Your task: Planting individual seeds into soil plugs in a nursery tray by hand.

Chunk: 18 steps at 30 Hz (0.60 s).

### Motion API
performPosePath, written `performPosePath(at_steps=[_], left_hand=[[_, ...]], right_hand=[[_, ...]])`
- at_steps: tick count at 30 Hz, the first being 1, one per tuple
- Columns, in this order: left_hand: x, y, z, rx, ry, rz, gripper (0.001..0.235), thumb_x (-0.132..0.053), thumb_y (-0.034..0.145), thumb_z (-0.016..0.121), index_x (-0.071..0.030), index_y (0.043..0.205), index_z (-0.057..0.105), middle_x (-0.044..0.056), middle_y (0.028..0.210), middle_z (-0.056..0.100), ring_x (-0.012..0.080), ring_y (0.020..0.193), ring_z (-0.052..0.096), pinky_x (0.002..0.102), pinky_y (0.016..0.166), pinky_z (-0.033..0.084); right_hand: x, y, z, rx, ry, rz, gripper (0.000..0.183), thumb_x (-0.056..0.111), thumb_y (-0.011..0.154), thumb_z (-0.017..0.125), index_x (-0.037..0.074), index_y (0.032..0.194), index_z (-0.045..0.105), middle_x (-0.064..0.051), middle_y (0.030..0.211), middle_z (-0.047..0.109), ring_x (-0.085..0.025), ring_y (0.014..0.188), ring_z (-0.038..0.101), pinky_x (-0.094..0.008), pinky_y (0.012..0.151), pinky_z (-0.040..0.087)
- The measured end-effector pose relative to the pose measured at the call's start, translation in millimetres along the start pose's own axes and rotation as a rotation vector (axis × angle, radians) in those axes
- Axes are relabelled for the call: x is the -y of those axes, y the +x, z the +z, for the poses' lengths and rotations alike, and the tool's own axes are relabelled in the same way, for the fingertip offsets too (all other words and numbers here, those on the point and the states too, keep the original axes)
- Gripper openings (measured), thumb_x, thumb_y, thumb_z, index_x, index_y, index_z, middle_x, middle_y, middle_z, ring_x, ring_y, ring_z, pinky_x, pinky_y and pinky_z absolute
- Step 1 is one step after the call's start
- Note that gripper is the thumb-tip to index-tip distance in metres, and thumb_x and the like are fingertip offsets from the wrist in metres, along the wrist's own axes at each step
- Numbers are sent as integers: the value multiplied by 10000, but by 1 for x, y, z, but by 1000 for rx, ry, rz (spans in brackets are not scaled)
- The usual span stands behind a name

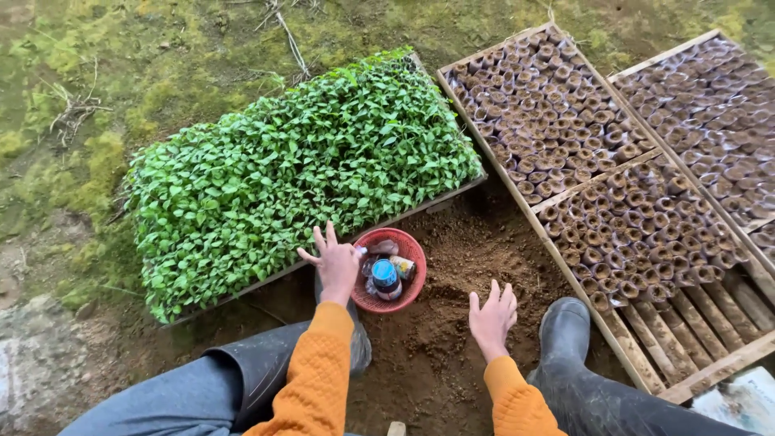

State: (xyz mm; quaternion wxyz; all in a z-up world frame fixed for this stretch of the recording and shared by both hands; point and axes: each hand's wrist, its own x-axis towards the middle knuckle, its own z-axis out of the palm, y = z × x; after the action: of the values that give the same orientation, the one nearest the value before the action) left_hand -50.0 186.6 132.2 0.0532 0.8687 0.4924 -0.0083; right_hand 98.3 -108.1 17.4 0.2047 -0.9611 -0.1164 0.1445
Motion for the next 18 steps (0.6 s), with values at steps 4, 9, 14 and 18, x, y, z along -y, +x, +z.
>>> performPosePath(at_steps=[4, 9, 14, 18], left_hand=[[-19, 27, -33, -80, -220, 6, 159, -407, 880, 719, -275, 926, 793, 19, 1627, 386, 333, 1526, 251, 769, 1084, 190], [-99, 27, -71, -104, -1036, 406, 134, -326, 825, 850, -206, 837, 791, 3, 1213, 732, 250, 1145, 671, 439, 986, 518], [-186, -3, -62, 322, -1341, 411, 200, -141, 746, 911, -184, 906, 799, -30, 883, 776, 48, 777, 711, 207, 736, 607], [-226, -19, -86, 632, -1320, 538, 430, -17, 761, 835, -151, 1151, 717, 52, 846, 760, 92, 760, 720, 246, 771, 616]], right_hand=[[3, 56, -20, -131, 215, -49, 520, 418, 966, 646, 114, 1387, 624, -157, 1360, 609, -328, 1348, 541, -522, 1106, 441], [42, 80, -108, 151, 509, -125, 326, 419, 937, 721, 306, 1243, 733, -10, 988, 795, -183, 1004, 741, -381, 904, 570], [86, 38, -196, 37, 786, -214, 343, 257, 968, 708, 170, 1299, 713, -91, 1030, 757, -153, 919, 687, -349, 865, 577], [77, 38, -206, 0, 901, -240, 315, 153, 931, 769, 91, 1239, 740, -90, 979, 754, -132, 872, 701, -324, 846, 598]])
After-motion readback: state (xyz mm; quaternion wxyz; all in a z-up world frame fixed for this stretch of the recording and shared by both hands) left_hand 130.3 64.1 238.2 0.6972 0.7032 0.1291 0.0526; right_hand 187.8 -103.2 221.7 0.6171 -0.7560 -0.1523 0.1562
